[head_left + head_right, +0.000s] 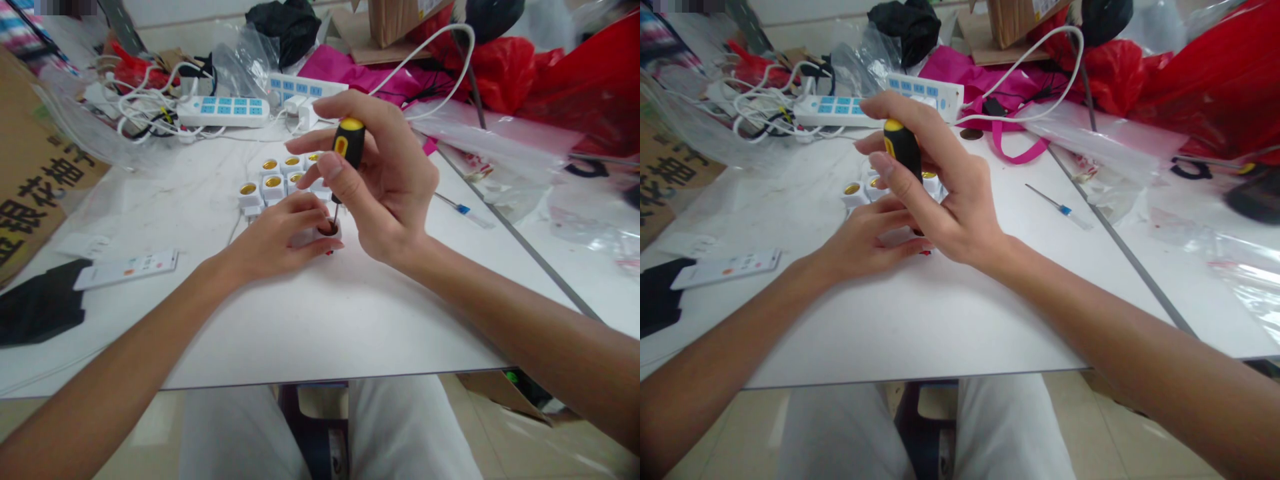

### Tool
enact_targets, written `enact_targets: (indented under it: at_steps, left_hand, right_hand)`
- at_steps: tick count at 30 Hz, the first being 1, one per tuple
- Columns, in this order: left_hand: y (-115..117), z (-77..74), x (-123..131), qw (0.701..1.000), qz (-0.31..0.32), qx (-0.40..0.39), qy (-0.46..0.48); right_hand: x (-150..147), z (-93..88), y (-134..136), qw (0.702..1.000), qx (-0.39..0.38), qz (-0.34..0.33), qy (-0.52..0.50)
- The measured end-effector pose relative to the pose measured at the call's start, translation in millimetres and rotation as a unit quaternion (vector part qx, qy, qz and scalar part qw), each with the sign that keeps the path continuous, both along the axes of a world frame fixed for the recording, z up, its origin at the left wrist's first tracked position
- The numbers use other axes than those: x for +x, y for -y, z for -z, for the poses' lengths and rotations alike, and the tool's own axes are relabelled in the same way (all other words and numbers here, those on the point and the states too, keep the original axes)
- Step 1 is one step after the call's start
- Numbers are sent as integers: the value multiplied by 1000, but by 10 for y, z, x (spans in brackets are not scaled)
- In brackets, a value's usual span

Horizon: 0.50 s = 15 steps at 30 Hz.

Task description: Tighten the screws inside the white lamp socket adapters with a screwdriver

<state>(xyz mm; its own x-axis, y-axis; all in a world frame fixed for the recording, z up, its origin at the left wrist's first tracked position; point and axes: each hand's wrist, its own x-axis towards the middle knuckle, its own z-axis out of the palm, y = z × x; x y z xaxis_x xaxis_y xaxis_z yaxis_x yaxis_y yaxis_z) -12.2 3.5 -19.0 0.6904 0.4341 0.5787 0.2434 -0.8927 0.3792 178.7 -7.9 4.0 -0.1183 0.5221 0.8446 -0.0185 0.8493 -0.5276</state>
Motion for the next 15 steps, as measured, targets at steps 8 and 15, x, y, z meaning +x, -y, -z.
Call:
enact_targets:
  at_steps: [8, 15]
  left_hand:
    - [7, 4, 8, 1000, 1, 4, 6]
    - [18, -11, 1, 1000, -10, -11, -5]
  right_hand:
    - [23, 78, -112, 998, 15, 51, -44]
    - [57, 60, -103, 996, 55, 75, 0]
